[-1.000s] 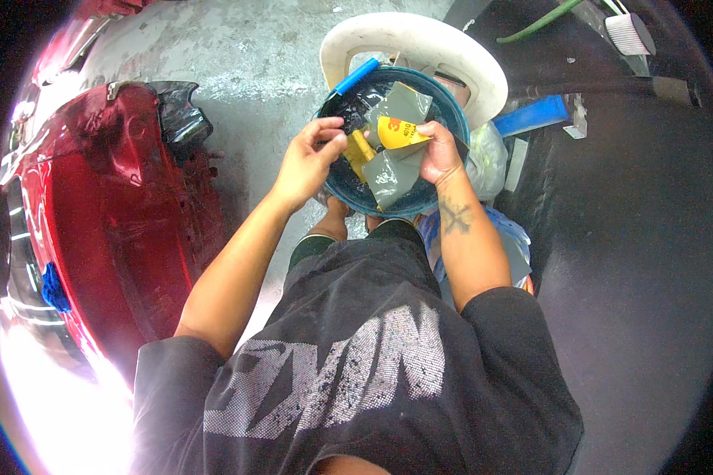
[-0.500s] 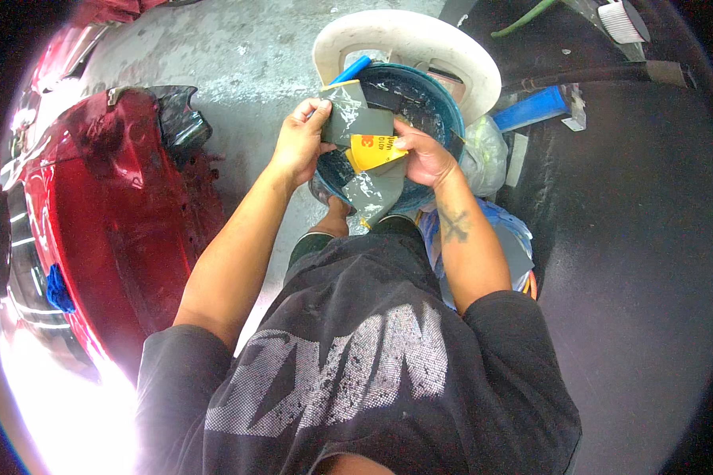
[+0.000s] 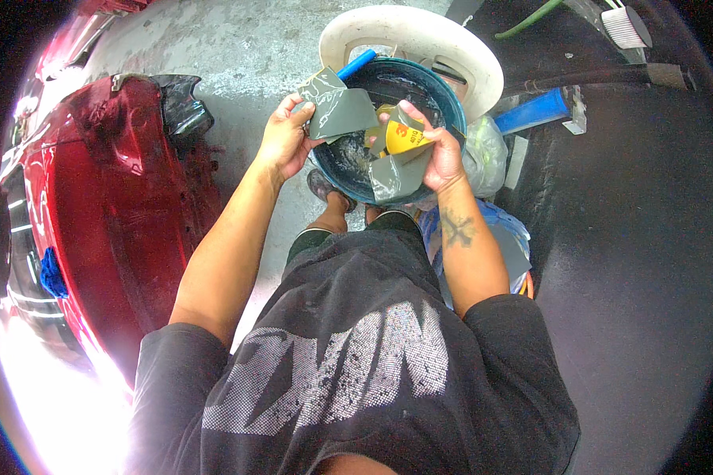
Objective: The person sands the rear trunk lid of a red car using wet sandpaper and a blue cloth. They repeatedly dip the sandpaper into a bucket of water and wipe the surface to remove residue. The person switches between different grits of sandpaper during the process.
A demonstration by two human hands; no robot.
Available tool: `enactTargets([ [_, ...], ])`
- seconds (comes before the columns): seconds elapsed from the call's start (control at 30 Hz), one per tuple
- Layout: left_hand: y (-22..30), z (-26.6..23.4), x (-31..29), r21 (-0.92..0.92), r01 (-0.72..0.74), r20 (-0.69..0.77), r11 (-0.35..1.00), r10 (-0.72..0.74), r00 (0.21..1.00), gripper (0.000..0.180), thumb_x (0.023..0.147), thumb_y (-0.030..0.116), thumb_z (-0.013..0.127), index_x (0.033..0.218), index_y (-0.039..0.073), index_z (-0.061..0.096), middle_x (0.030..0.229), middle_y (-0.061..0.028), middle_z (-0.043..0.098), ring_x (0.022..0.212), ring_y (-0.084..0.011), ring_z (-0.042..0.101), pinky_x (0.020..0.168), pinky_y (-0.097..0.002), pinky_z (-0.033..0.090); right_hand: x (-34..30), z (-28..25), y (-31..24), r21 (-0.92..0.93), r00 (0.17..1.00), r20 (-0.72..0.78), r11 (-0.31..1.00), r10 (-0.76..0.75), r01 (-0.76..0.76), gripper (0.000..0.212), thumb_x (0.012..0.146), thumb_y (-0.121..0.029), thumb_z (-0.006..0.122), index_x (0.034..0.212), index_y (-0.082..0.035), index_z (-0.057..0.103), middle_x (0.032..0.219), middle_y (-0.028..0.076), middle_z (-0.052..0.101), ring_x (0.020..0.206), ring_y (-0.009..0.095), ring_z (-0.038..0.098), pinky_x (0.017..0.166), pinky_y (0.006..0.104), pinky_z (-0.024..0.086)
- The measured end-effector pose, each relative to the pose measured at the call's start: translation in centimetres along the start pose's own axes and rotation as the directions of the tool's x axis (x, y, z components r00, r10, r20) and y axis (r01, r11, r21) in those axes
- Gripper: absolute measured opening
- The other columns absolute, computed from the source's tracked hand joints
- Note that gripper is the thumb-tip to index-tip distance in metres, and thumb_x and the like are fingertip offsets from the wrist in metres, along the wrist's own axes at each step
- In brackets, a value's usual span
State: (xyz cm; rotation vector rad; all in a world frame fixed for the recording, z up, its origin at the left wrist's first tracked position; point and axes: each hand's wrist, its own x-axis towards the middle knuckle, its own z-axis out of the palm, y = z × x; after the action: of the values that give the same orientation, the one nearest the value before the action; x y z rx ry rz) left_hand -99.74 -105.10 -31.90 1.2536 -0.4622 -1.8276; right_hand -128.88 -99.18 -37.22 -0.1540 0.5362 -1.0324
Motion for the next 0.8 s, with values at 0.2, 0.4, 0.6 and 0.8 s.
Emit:
enactTargets([
  [0.2, 0.1, -1.2, -0.2, 0.126, -0.055, -0.017, 0.991, 0.058, 0.998, 0.045, 0.106, -0.003, 0.061, 0.148, 0.007, 0.050, 0.114, -0.0084, 0.077, 0.092, -0.0167, 0.076, 0.074, -0.0329, 0.064, -0.1, 1.6, -0.4, 0.033, 1.000, 0.004, 0.999, -0.021, 0.021, 0.102, 0.090, -0.039, 0.060, 0.182, -0.019, 0.019, 0.174, 0.030, 0.044, 0.152, 0.062, 0.049, 0.127, 0.0725, 0.039],
  [0.4, 0.5, -0.9, -1.3, 0.199, -0.071, -0.024, 0.977, 0.077, 0.997, 0.054, 0.103, -0.009, 0.059, 0.153, 0.007, 0.049, 0.117, -0.0087, 0.079, 0.097, -0.0155, 0.076, 0.077, -0.0310, 0.061, -0.1, 0.5, -0.6, 0.153, 0.999, -0.011, 0.987, -0.043, 0.045, 0.094, 0.095, -0.049, 0.058, 0.180, -0.017, 0.030, 0.178, 0.030, 0.039, 0.154, 0.065, 0.045, 0.129, 0.0737, 0.035],
  [0.6, 0.1, -1.8, -1.4, 0.288, -0.063, -0.006, 0.955, 0.067, 0.998, 0.056, 0.103, -0.009, 0.060, 0.154, 0.012, 0.047, 0.125, -0.0078, 0.079, 0.104, -0.0165, 0.076, 0.086, -0.0330, 0.062, -0.1, 0.3, -0.8, 0.212, 0.998, 0.024, 0.976, -0.051, 0.045, 0.091, 0.096, -0.050, 0.056, 0.178, -0.016, 0.034, 0.177, 0.031, 0.039, 0.156, 0.063, 0.042, 0.131, 0.0732, 0.032],
  [0.8, 0.2, -1.6, -1.6, 0.305, -0.060, -0.028, 0.951, 0.071, 0.997, 0.060, 0.100, -0.012, 0.062, 0.153, 0.012, 0.048, 0.125, -0.0062, 0.077, 0.104, -0.0155, 0.075, 0.084, -0.0313, 0.061, 0.0, -0.8, -0.6, 0.217, 0.997, -0.046, 0.974, -0.059, 0.067, 0.089, 0.097, -0.050, 0.052, 0.177, -0.013, 0.035, 0.176, 0.033, 0.039, 0.159, 0.059, 0.041, 0.132, 0.0727, 0.031],
])
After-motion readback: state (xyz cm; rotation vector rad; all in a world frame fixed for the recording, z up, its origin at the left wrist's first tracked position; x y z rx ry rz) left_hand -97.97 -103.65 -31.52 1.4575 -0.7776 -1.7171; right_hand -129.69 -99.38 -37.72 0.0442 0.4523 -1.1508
